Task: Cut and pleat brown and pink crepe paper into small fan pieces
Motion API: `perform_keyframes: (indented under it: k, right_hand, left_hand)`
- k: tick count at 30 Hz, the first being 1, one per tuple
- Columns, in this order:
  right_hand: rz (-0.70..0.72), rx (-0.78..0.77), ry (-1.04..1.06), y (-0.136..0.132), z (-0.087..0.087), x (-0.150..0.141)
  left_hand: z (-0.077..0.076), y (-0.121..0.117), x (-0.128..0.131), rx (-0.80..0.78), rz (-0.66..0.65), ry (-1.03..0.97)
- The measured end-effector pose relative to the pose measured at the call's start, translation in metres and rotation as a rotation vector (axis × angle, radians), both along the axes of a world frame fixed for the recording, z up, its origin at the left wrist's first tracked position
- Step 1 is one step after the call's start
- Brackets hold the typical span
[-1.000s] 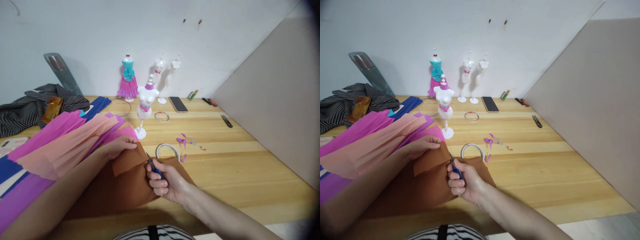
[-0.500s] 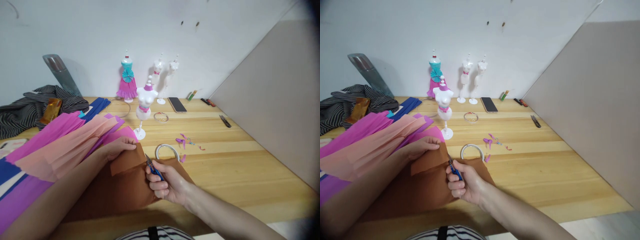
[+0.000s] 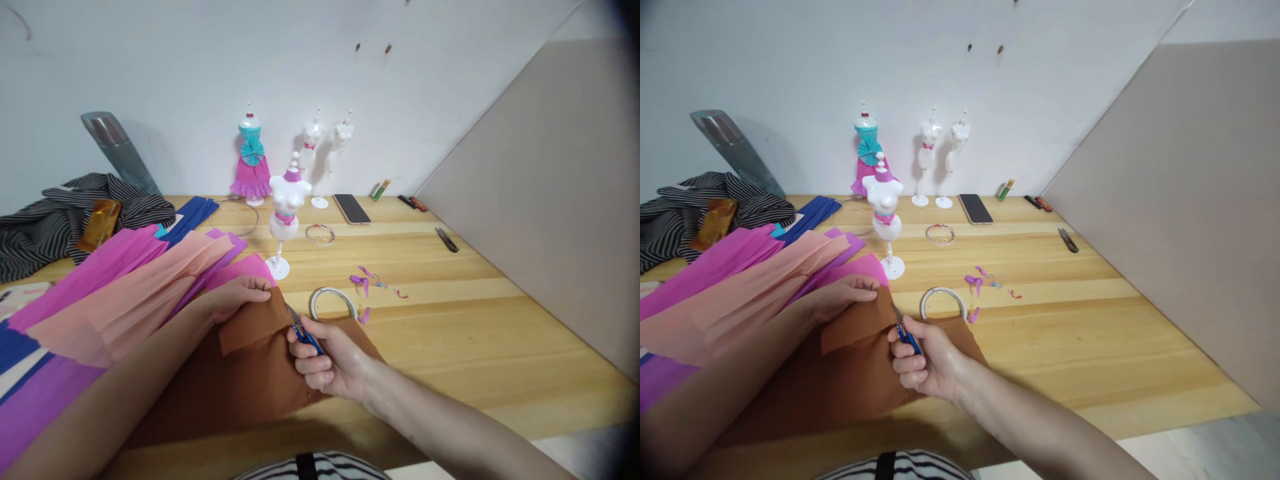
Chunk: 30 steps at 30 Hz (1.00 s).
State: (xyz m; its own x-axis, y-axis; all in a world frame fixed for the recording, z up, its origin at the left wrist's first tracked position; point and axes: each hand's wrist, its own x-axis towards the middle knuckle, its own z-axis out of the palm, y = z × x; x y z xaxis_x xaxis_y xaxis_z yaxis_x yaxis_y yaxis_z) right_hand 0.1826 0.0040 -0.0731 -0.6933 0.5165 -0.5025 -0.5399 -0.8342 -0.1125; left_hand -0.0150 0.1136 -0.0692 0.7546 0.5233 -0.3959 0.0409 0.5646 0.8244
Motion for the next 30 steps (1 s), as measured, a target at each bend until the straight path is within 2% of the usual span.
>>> perform_keyframes:
  k: [22, 30]
  right_hand:
    - [-0.053, 0.057, 0.078, 0.002, -0.011, -0.004]
    - [-0.058, 0.05, 0.009, 0.0, -0.01, -0.004]
  left_hand:
    - [-0.004, 0.001, -0.002, 0.015, -0.015, -0.032]
    - [-0.005, 0.001, -0.002, 0.03, -0.034, -0.054]
